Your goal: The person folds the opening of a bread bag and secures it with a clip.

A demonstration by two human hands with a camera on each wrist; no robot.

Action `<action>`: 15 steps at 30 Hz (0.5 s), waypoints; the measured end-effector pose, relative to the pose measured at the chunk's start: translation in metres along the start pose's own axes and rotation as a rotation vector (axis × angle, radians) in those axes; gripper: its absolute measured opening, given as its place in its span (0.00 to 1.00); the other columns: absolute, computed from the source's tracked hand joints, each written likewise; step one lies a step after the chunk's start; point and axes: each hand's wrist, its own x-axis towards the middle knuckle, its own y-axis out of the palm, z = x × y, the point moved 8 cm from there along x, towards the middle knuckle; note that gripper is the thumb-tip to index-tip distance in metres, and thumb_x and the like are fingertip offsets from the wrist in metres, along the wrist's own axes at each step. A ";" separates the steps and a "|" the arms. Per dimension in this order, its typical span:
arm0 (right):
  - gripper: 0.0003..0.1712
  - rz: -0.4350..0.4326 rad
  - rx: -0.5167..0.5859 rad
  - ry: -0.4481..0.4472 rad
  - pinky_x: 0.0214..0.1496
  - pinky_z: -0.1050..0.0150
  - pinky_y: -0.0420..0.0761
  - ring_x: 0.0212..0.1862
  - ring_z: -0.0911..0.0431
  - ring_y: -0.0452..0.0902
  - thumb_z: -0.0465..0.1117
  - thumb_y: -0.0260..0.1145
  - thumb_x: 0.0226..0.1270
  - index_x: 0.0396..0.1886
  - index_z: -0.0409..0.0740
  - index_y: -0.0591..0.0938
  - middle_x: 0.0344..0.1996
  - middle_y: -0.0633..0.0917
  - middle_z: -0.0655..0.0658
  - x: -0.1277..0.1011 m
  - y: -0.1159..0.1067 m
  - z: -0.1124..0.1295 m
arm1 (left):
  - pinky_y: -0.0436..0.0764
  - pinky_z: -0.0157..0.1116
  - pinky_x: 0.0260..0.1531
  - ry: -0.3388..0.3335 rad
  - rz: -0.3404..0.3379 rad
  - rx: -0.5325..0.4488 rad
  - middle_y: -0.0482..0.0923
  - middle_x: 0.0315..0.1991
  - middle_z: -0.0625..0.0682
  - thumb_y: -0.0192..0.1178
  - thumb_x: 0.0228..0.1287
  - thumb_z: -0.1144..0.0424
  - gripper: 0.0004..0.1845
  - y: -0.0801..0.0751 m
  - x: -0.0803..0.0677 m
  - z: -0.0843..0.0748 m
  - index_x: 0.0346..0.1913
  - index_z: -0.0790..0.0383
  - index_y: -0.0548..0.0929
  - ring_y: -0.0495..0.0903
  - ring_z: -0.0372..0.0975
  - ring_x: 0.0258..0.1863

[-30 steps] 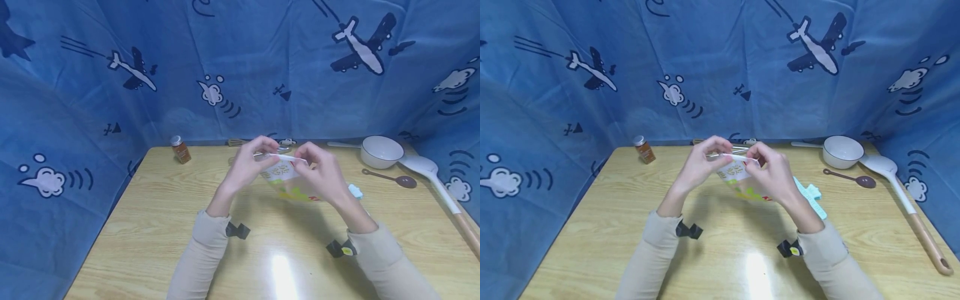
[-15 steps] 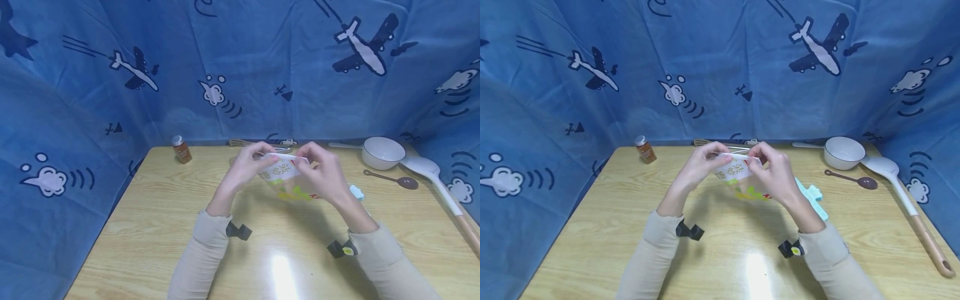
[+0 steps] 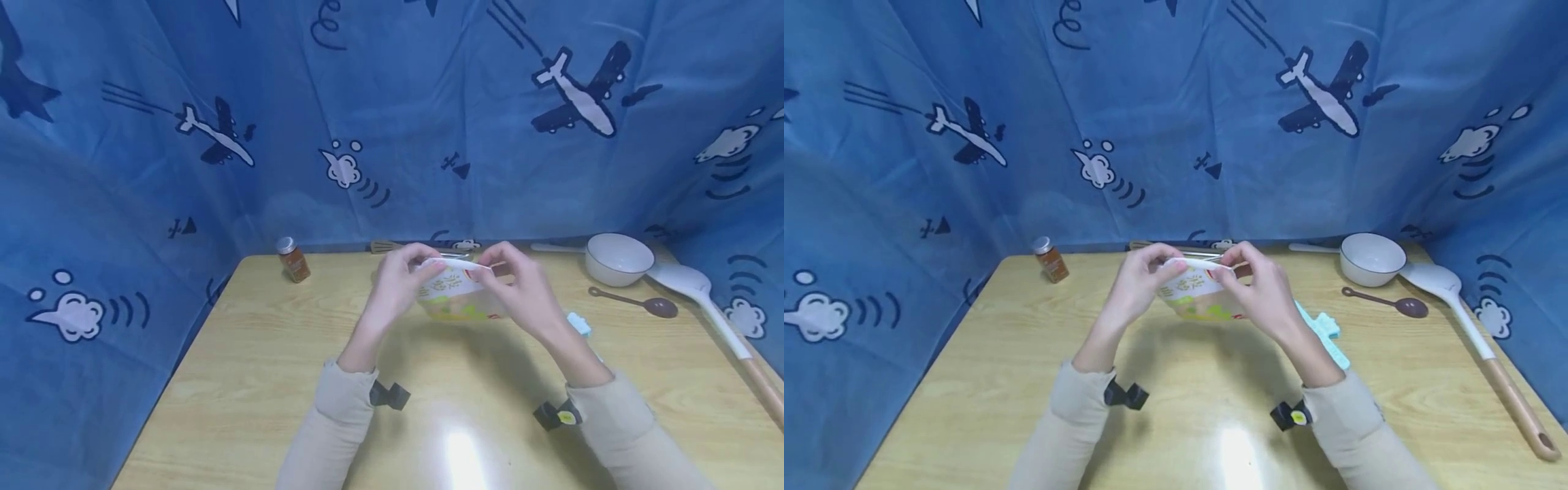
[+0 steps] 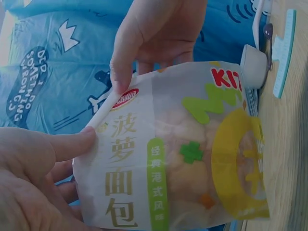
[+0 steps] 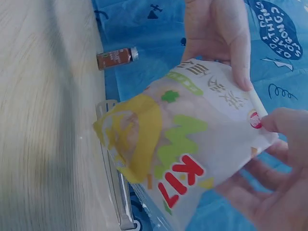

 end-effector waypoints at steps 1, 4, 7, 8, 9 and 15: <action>0.16 0.029 0.014 0.016 0.26 0.54 0.89 0.53 0.38 0.87 0.51 0.67 0.78 0.53 0.45 0.81 0.53 0.86 0.37 0.001 0.001 -0.003 | 0.82 0.36 0.44 0.003 -0.008 0.001 0.90 0.43 0.54 0.71 0.69 0.59 0.09 0.000 -0.001 -0.001 0.46 0.59 0.89 0.85 0.43 0.42; 0.19 0.119 0.063 0.048 0.34 0.53 0.91 0.55 0.37 0.88 0.51 0.65 0.80 0.61 0.45 0.81 0.59 0.85 0.35 0.002 0.006 -0.010 | 0.82 0.36 0.45 0.017 -0.035 0.009 0.90 0.43 0.54 0.72 0.68 0.59 0.08 -0.002 -0.002 -0.002 0.44 0.59 0.90 0.85 0.43 0.43; 0.20 0.194 0.112 0.068 0.40 0.53 0.92 0.52 0.40 0.89 0.47 0.62 0.82 0.65 0.43 0.80 0.59 0.85 0.32 0.001 0.010 -0.014 | 0.82 0.37 0.46 0.033 -0.056 0.006 0.91 0.44 0.54 0.72 0.67 0.60 0.07 -0.003 -0.003 -0.003 0.43 0.59 0.90 0.85 0.43 0.44; 0.20 0.210 0.126 0.076 0.41 0.53 0.92 0.52 0.42 0.89 0.47 0.62 0.82 0.65 0.43 0.80 0.59 0.85 0.32 0.001 0.011 -0.015 | 0.82 0.38 0.47 0.040 -0.061 0.003 0.91 0.45 0.55 0.72 0.67 0.61 0.07 -0.004 -0.004 -0.004 0.43 0.60 0.90 0.85 0.44 0.45; 0.20 0.225 0.147 0.088 0.41 0.52 0.92 0.51 0.44 0.89 0.46 0.61 0.82 0.65 0.42 0.80 0.58 0.85 0.31 0.000 0.013 -0.016 | 0.82 0.38 0.47 0.046 -0.066 -0.003 0.91 0.45 0.55 0.73 0.67 0.62 0.07 -0.004 -0.004 -0.004 0.43 0.60 0.90 0.85 0.44 0.45; 0.18 0.237 0.166 0.107 0.38 0.50 0.92 0.46 0.53 0.89 0.46 0.61 0.82 0.58 0.38 0.83 0.51 0.87 0.31 -0.001 0.014 -0.016 | 0.82 0.37 0.47 0.073 -0.082 -0.034 0.91 0.45 0.56 0.73 0.66 0.64 0.06 -0.006 -0.003 -0.007 0.43 0.62 0.91 0.84 0.45 0.45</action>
